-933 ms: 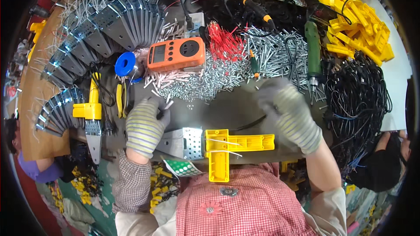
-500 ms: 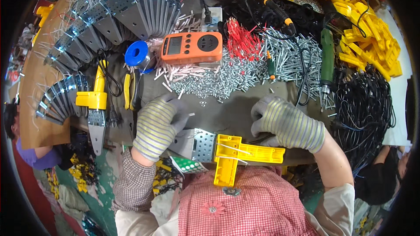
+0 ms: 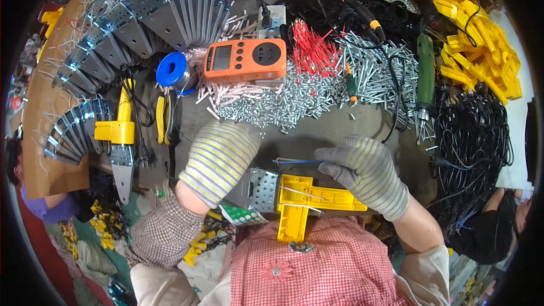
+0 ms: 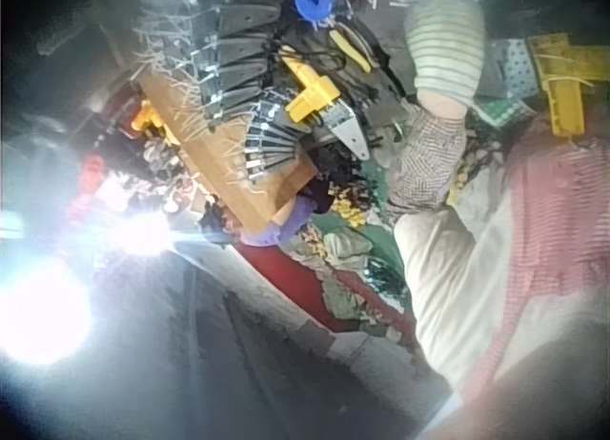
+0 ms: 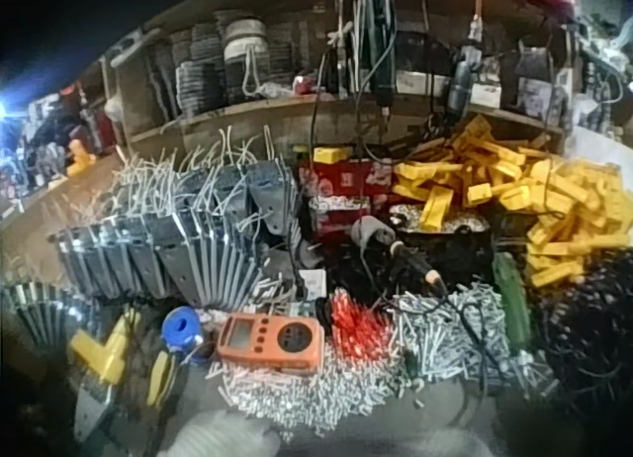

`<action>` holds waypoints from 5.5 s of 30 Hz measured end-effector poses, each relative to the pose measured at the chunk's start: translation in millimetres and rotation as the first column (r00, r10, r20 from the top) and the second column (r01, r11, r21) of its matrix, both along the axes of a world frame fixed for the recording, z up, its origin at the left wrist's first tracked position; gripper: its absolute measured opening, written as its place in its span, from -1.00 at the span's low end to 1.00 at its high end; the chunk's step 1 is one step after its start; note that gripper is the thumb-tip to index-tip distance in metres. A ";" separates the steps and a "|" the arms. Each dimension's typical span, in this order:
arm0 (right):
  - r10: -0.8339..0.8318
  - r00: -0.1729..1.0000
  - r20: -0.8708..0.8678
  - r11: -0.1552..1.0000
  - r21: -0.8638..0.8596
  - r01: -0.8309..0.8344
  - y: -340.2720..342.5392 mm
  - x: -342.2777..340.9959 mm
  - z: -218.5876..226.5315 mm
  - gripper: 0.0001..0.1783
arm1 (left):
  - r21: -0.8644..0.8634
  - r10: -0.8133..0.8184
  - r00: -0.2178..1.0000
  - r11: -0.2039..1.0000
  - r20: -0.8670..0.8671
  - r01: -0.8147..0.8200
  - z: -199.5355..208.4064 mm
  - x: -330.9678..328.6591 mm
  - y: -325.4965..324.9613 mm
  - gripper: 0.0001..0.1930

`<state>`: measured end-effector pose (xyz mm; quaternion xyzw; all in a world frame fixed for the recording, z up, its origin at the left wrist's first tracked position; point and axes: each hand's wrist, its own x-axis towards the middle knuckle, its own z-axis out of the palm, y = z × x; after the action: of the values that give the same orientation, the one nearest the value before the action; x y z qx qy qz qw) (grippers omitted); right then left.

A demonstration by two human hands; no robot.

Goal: The person assembles and solders components within a yellow plastic housing, then attaches a metal plate. This is done using a soldering iron, electric screwdriver, wire strippers, and pliers to connect a wiring harness with screws and heat shrink tubing.

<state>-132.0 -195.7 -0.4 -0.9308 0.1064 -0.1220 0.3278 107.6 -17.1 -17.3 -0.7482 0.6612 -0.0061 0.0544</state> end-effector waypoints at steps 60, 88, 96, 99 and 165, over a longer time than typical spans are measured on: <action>-0.011 1.000 0.018 0.853 0.522 0.000 14.0 -2.4 20.6 -0.68 | -0.245 -0.081 0.368 0.871 -0.926 -0.426 27.7 -62.5 3.3 -0.86; -0.154 0.986 0.062 0.960 0.247 0.135 31.4 -3.5 14.8 -0.87 | -0.286 0.158 0.987 0.946 0.003 -0.151 -16.9 9.8 7.7 -0.79; -0.118 0.993 0.027 0.972 0.210 0.110 31.1 0.5 18.2 -0.86 | -0.371 -0.208 0.359 0.796 -0.910 -0.478 16.0 -68.3 14.5 -0.76; -0.128 0.986 0.102 0.966 0.236 0.101 29.3 -0.9 11.5 -0.85 | -0.251 -0.137 0.253 0.828 -0.958 -0.502 14.7 -73.6 14.1 -0.77; -0.286 0.958 0.016 0.700 0.686 0.198 -2.0 -17.8 -10.3 -0.84 | -0.512 -0.256 0.493 0.699 -0.831 -0.499 33.4 -55.7 -52.5 -0.91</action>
<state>-149.8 -197.8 -10.7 -0.7157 0.2448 -0.1732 0.6308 51.9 -69.5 16.1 -0.6560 0.4794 0.1205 -0.5703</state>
